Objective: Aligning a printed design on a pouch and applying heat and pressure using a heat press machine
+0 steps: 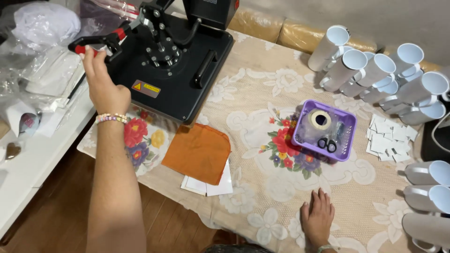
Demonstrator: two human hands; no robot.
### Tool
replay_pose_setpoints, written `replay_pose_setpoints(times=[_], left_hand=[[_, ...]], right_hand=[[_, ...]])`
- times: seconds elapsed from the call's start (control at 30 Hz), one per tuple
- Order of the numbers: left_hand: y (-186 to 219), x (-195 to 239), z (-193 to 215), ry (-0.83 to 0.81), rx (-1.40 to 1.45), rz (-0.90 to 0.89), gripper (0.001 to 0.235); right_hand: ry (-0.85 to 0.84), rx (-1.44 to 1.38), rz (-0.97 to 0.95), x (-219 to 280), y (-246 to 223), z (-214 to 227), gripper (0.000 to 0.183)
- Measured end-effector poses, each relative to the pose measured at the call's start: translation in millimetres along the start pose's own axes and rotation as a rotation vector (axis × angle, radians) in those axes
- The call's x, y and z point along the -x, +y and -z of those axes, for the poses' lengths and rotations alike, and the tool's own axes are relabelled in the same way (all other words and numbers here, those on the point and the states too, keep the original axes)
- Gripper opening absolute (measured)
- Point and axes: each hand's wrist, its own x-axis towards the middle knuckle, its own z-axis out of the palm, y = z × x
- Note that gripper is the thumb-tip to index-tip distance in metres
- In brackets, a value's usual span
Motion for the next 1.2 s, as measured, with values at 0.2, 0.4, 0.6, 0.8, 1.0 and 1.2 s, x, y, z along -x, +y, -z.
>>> replay_pose_setpoints(times=[0.2, 0.4, 0.6, 0.8, 1.0, 1.2], left_hand=[[-2, 2, 1, 0.014, 0.031, -0.063, 0.082], [-10, 2, 8, 0.039, -0.133, -0.188, 0.082], [-47, -19, 14, 0.052, -0.187, -0.457, 0.063], [-70, -63, 28, -0.13, -0.05, -0.73, 0.039], [-76, -90, 24, -0.185, 0.027, -0.829, 0.037], [-85, -98, -4, -0.104, 0.316, -0.813, 0.047]], right_hand=[[0.011, 0.067, 0.005, 2, 3, -6, 0.058], [-0.071, 0.113, -0.349, -28, -71, 11, 0.042], [0.271, -0.189, -0.091, -51, -216, -63, 0.055], [0.227, -0.402, 0.25, -110, -458, -58, 0.038], [0.35, -0.455, 0.536, -141, -563, -27, 0.022], [0.379, -0.337, 0.127, -129, -520, -64, 0.032]])
